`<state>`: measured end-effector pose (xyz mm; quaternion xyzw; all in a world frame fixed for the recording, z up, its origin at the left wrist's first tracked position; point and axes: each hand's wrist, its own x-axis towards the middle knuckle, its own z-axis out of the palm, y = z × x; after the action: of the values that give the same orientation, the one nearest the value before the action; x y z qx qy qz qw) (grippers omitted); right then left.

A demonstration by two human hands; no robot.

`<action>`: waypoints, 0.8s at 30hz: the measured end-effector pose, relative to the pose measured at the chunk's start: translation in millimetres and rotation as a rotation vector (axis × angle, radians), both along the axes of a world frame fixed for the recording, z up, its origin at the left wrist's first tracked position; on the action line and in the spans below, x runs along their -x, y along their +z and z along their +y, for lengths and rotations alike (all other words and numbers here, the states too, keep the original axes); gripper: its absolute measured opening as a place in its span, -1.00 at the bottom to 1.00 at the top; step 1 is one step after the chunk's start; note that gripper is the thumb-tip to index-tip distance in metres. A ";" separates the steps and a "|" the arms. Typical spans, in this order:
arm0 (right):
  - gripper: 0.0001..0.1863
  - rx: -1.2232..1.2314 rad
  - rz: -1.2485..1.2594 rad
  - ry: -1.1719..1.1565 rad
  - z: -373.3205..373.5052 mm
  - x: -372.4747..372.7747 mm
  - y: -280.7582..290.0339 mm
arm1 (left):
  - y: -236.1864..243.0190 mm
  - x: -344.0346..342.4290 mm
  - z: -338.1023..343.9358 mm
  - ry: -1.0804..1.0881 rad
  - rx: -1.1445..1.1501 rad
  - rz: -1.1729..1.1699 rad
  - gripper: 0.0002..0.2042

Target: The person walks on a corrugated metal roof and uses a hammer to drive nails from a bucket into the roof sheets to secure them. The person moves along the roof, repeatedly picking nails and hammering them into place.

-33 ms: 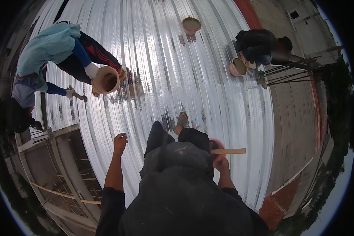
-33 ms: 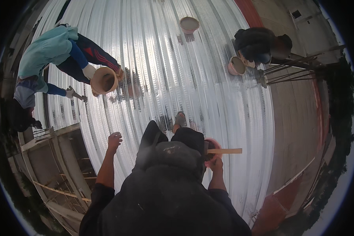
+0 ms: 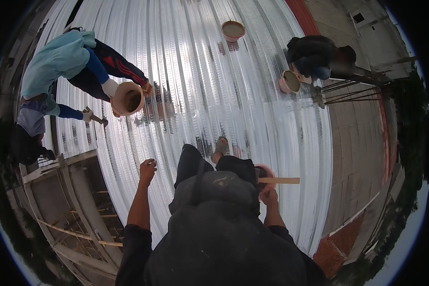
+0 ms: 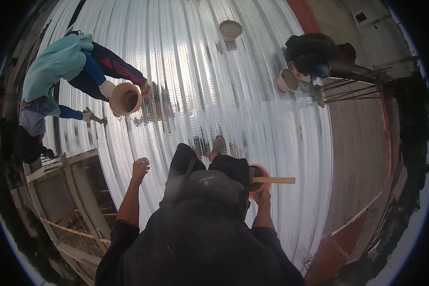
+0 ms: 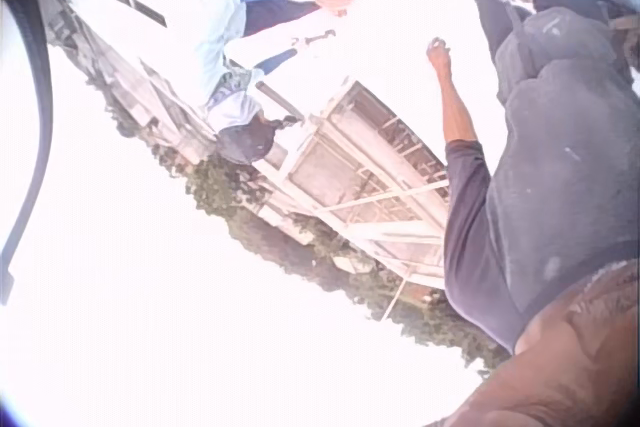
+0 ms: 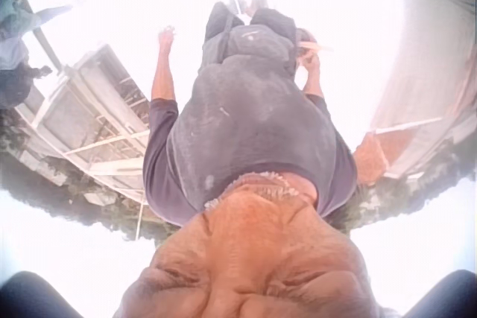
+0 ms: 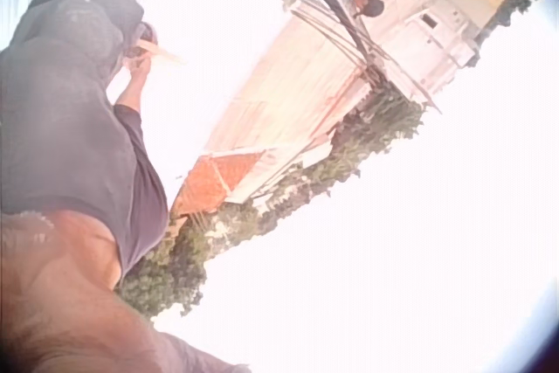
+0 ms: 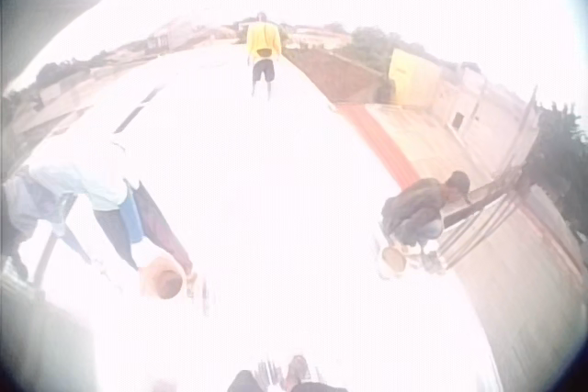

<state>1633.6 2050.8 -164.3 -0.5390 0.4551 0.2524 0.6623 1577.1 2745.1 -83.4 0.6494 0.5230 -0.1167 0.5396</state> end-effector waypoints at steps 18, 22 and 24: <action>-0.64 0.108 0.137 -0.156 179.1 -540.2 0.0 | -104.4 -233.2 48.7 0.400 0.066 -0.005 -0.64; -0.61 0.044 0.241 0.001 281.9 -607.9 15.8 | -70.1 -278.5 104.2 0.668 0.139 -0.120 -0.61; -0.61 0.013 0.218 0.161 332.1 -634.9 26.8 | -62.5 -305.8 132.4 0.709 0.143 -0.146 -0.60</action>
<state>2268.5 2382.9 -137.4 -0.5474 0.4812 0.3588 0.5832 1882.9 2877.5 -145.9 0.3951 0.6660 0.0878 0.6266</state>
